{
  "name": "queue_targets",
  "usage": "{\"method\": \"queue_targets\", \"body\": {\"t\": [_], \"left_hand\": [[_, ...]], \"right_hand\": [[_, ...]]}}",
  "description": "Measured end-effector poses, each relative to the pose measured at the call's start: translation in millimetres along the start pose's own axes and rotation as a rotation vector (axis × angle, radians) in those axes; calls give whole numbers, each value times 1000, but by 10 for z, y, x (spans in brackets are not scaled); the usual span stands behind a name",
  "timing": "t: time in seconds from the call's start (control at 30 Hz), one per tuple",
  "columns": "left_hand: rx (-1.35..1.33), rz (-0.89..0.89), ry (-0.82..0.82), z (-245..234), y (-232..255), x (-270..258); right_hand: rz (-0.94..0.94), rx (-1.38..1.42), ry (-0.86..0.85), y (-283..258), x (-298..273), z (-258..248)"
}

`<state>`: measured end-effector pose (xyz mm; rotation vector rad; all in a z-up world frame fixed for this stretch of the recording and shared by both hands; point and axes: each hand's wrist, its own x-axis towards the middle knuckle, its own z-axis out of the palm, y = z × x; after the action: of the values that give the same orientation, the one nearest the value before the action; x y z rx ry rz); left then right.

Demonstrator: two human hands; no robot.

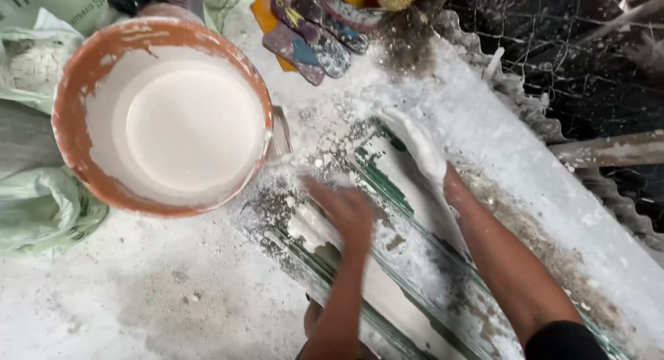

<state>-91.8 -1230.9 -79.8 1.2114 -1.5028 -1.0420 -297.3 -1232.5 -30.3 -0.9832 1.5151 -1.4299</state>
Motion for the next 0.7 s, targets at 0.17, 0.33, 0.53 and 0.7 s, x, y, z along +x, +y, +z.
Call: {"method": "queue_targets", "body": {"t": [0.17,0.33,0.53,0.7], "left_hand": [[538,26,-498,715,428,28],[573,-140,-472,1093,168,226],[546,9,-158,1323,8,-189],[499,53,-140,1386,400,-1525]], "right_hand": [[5,-237,-224,-57,-104,-105],[-17,-566,-462,-46,-77,-106],[169,-711,-496,-173,-342,-182],[-135,-829,-485,187,-1482,-872]]}}
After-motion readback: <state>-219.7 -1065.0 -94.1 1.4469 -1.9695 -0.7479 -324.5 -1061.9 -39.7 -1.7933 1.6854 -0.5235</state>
